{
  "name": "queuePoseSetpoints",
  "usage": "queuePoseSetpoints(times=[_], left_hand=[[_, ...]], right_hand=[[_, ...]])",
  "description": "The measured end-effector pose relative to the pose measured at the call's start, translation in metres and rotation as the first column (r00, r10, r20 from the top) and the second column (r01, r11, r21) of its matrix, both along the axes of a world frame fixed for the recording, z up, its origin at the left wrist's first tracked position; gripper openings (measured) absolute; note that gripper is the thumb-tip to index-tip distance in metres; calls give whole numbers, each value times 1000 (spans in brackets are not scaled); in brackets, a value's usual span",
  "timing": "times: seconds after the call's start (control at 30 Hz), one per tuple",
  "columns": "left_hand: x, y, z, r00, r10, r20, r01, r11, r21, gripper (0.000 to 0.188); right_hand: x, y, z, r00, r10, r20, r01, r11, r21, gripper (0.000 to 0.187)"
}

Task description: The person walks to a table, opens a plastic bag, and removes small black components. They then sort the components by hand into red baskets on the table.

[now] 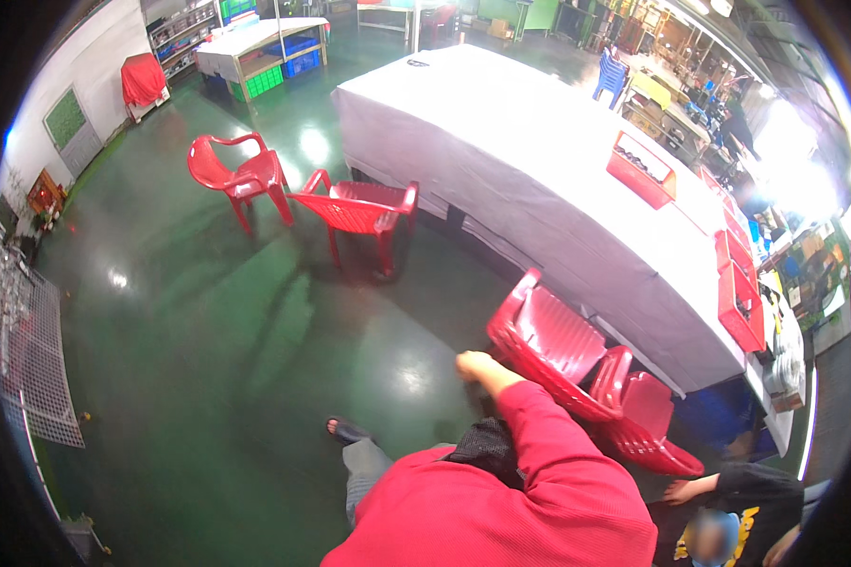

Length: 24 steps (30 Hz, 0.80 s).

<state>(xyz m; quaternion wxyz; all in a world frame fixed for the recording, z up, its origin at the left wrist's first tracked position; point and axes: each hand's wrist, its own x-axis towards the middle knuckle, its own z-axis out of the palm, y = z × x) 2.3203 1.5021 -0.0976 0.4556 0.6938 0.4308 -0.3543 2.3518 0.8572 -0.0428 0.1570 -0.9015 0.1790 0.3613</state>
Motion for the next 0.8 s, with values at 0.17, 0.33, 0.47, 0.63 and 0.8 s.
queuePoseSetpoints(times=[0.17,0.33,0.47,0.63,0.8], left_hand=[[216,69,1,996,-84,22,83,996,43,23],[505,-1,11,822,-401,405,414,908,58,20],[672,-150,37,669,-509,542,578,815,53,23],[738,-268,30,460,-567,683,743,668,53,20],[790,-261,-17,584,-704,404,779,627,-32,18]], right_hand=[[-1,25,-17,938,-279,-206,281,959,-22,26],[54,99,11,777,-582,-240,625,758,186,34],[95,113,-30,725,-676,-129,679,671,297,38],[243,63,-23,676,-713,-186,737,657,159,31],[437,-23,-68,806,-498,-320,546,834,76,36]])
